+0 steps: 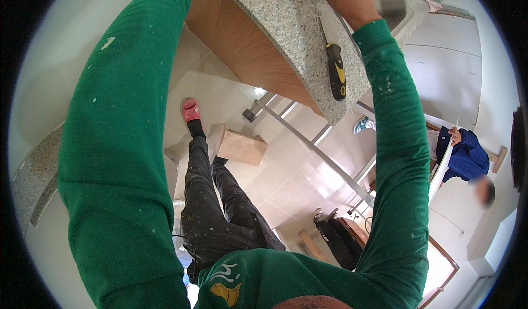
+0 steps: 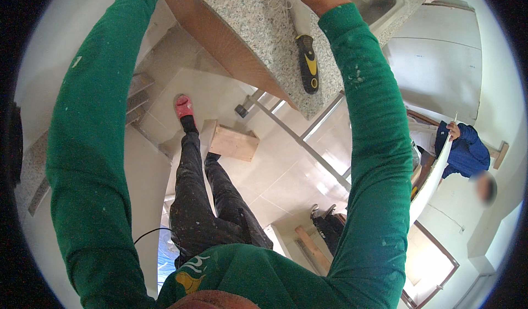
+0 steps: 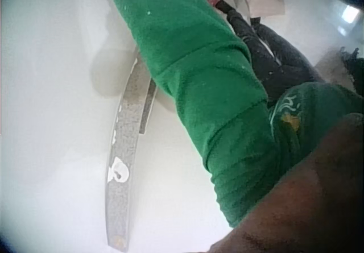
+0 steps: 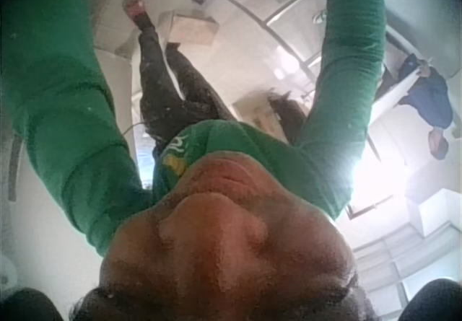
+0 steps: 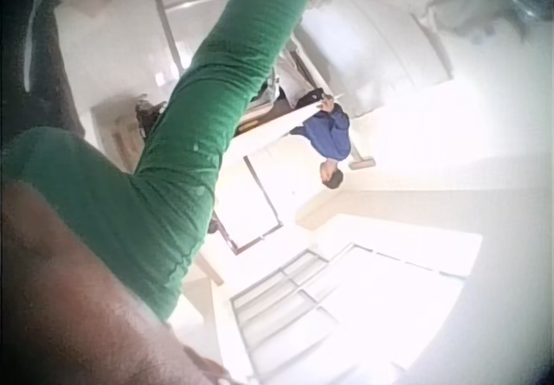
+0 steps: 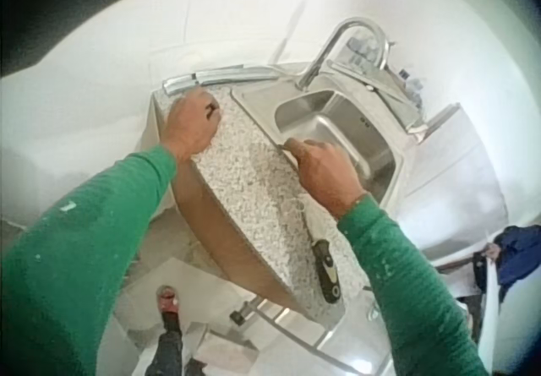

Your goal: The person positions a stainless steel sink into a cutout in a granite countertop. They use a utility knife to scrape and clean the edges of the countertop around the sink rim. Finally, the person lifts the entire countertop assembly.

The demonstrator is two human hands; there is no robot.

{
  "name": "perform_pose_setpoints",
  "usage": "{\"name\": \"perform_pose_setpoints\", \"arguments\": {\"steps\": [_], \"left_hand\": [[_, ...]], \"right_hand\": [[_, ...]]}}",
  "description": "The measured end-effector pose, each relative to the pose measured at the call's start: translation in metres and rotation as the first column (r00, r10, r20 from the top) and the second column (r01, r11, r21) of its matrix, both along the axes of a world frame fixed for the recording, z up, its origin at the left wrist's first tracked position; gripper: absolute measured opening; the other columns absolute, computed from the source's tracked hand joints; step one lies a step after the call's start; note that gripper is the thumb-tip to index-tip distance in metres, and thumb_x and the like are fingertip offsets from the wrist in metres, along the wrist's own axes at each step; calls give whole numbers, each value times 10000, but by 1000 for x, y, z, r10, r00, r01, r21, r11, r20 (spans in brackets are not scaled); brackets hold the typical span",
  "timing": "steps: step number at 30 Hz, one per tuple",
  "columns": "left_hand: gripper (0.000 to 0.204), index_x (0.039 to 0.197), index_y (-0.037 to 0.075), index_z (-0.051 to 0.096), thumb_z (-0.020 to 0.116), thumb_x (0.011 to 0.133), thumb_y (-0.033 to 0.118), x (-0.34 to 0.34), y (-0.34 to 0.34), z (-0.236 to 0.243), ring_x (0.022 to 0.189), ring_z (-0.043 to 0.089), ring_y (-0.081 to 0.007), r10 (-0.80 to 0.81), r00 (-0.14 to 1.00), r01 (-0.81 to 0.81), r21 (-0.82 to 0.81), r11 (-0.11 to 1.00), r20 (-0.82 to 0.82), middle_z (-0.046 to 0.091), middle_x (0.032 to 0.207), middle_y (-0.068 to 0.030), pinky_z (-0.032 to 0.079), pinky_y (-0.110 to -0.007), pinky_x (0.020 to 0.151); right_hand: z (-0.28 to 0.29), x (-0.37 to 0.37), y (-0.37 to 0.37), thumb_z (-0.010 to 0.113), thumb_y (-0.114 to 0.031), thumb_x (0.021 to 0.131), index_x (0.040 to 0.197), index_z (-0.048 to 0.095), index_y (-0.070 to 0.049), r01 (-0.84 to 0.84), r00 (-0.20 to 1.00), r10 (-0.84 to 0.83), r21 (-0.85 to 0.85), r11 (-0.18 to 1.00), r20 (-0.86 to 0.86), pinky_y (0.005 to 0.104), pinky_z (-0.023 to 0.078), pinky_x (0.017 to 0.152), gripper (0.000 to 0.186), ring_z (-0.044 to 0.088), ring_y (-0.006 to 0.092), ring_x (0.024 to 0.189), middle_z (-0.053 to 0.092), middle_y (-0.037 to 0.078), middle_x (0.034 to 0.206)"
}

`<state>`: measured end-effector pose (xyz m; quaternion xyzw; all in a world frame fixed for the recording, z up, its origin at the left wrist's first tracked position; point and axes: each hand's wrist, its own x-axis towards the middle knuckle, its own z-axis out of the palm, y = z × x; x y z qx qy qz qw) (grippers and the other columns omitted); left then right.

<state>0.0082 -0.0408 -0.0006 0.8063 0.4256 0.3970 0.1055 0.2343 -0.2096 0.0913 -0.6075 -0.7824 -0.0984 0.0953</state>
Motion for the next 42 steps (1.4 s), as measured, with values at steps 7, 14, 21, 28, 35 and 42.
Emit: {"name": "perform_pose_setpoints", "arguments": {"steps": [7,14,21,28,35,42], "left_hand": [[224,967,-1,740,670,931,208,0,0,1,1077,628,-431,-2,1000,2,-7,1000,10,675,1103,-221,501,-517,969],[227,976,7,743,674,931,219,-1,0,-1,1069,627,-431,-12,1000,12,5,1000,10,673,1095,-216,498,-523,964],[216,969,15,747,677,934,216,0,1,-3,1064,628,-431,-4,1000,4,14,1000,18,673,1101,-211,501,-523,956],[234,980,1,754,674,941,217,2,-4,3,1060,640,-429,31,999,-32,-49,998,-8,679,1121,-215,508,-526,958],[239,984,6,761,675,943,225,3,-1,-3,992,660,-452,27,999,-26,-7,1000,37,702,1084,-234,527,-534,920],[237,982,18,762,690,929,237,1,3,-7,971,668,-455,19,999,-19,0,1000,42,710,1059,-229,530,-542,898]], "right_hand": [[0,4,-2,545,-53,951,1125,703,-63,-20,1000,20,-5,1000,18,526,551,758,235,704,436,863,726,215,950],[3,4,-6,535,-57,956,1099,709,-57,-9,999,10,-33,999,35,531,549,746,225,705,442,846,723,220,915],[4,1,9,534,-88,989,1107,714,-47,-3,998,2,-29,1000,-60,542,551,756,218,713,460,848,738,253,923],[-1,7,-1,543,-93,993,1108,712,-55,-31,994,29,-22,999,-110,540,548,751,207,706,464,845,731,258,928],[4,12,2,553,-78,964,1105,718,-74,-90,994,86,-55,994,-72,536,550,724,218,709,449,829,729,241,901],[19,22,-31,547,-59,939,1069,724,-52,-92,988,108,-149,985,106,521,555,698,219,710,428,774,716,226,825]]}}
